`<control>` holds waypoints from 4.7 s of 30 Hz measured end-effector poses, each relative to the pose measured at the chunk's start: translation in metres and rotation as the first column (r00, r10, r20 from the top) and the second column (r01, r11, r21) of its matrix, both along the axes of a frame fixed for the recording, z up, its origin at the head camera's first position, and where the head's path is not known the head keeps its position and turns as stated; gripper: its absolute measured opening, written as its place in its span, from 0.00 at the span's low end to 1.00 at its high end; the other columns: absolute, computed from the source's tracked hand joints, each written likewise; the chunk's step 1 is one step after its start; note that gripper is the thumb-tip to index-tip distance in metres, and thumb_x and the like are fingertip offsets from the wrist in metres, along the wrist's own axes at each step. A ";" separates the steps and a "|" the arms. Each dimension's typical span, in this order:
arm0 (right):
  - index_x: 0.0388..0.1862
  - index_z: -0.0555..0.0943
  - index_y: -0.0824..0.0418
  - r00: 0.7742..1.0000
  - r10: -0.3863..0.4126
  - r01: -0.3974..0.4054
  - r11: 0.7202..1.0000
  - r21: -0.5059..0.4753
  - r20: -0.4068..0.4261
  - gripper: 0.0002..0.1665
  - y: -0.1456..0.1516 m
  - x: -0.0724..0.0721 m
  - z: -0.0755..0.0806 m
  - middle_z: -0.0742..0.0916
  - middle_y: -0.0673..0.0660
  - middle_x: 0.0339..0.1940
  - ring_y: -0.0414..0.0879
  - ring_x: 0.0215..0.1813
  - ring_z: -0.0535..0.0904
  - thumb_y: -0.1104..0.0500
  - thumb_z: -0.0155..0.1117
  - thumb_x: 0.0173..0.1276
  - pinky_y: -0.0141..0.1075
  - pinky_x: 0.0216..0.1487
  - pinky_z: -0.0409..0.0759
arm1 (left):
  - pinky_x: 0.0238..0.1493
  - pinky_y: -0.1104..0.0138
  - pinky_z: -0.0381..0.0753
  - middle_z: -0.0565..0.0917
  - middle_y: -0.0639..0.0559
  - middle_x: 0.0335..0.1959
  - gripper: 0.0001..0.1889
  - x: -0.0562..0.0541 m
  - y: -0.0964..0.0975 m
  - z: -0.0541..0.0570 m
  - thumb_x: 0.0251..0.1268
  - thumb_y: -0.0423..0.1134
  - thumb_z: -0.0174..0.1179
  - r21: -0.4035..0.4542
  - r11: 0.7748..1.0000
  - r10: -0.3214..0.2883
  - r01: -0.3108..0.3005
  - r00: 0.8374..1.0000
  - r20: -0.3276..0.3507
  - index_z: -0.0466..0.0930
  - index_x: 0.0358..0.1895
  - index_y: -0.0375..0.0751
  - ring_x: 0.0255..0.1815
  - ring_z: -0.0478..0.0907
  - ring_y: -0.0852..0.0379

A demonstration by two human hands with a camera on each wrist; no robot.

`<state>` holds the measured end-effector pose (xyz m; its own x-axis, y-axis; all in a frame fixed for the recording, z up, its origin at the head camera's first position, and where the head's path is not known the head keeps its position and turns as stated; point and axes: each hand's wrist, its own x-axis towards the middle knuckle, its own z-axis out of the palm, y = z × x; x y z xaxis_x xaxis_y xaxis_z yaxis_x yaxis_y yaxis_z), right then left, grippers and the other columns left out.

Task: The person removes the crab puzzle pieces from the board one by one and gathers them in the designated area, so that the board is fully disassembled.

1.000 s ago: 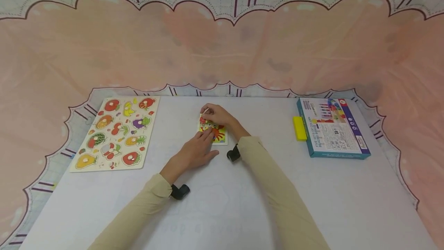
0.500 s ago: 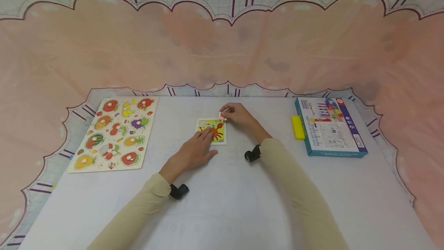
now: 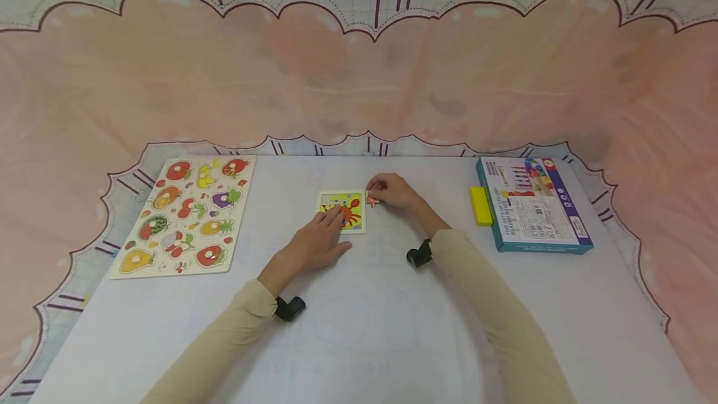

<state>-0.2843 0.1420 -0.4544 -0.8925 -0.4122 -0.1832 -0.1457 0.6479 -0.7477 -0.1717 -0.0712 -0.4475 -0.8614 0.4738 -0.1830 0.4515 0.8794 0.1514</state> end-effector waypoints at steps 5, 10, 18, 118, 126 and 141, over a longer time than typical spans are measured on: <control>0.50 0.80 0.63 0.999 -0.031 0.031 0.998 0.048 -0.013 0.13 -0.004 0.003 -0.001 0.80 0.58 0.40 0.49 0.44 0.72 0.57 0.58 0.72 0.32 0.45 0.71 | 0.78 0.58 0.55 0.52 0.41 0.79 0.39 0.000 -0.001 -0.001 0.73 0.57 0.48 0.009 1.000 0.004 -0.004 1.000 0.005 0.51 0.76 0.34 0.79 0.52 0.46; 0.50 0.79 0.63 0.999 -0.039 0.040 0.997 0.061 -0.018 0.13 -0.006 0.003 -0.002 0.80 0.58 0.40 0.49 0.45 0.72 0.57 0.58 0.72 0.32 0.45 0.71 | 0.78 0.58 0.56 0.53 0.43 0.79 0.35 0.000 0.001 0.000 0.75 0.53 0.47 0.046 0.998 0.035 -0.035 0.999 0.019 0.52 0.76 0.36 0.79 0.53 0.46; 0.50 0.79 0.64 0.999 -0.043 0.045 0.994 0.100 -0.022 0.13 -0.011 0.003 -0.002 0.79 0.59 0.41 0.50 0.45 0.71 0.58 0.57 0.73 0.35 0.46 0.70 | 0.76 0.60 0.60 0.59 0.40 0.76 0.29 0.001 0.003 0.000 0.75 0.44 0.49 0.032 0.999 0.021 -0.019 0.998 -0.062 0.58 0.73 0.33 0.75 0.60 0.45; 0.61 0.79 0.51 0.921 0.388 -0.387 0.893 0.230 0.045 0.22 -0.054 -0.020 0.014 0.79 0.61 0.58 0.52 0.55 0.71 0.62 0.42 0.77 0.49 0.66 0.70 | 0.62 0.46 0.66 0.62 0.52 0.76 0.27 0.001 0.034 -0.004 0.75 0.46 0.47 -0.029 0.992 0.115 -0.119 0.987 -0.108 0.61 0.73 0.46 0.73 0.58 0.44; 0.58 0.77 0.50 0.904 0.416 -0.424 0.849 0.316 0.096 0.20 -0.063 -0.019 0.024 0.77 0.61 0.57 0.54 0.57 0.71 0.63 0.41 0.77 0.39 0.47 0.76 | 0.64 0.47 0.65 0.60 0.53 0.77 0.27 0.002 0.033 0.000 0.75 0.46 0.47 -0.047 0.991 0.122 -0.125 0.990 -0.068 0.59 0.74 0.47 0.74 0.56 0.45; 0.51 0.79 0.56 0.903 0.426 -0.427 0.867 0.258 0.065 0.19 -0.066 -0.021 0.029 0.76 0.60 0.49 0.51 0.49 0.70 0.66 0.41 0.76 0.40 0.53 0.70 | 0.67 0.46 0.62 0.59 0.53 0.78 0.28 0.000 0.036 0.002 0.75 0.46 0.47 -0.053 0.990 0.133 -0.133 0.991 -0.009 0.58 0.75 0.48 0.75 0.54 0.45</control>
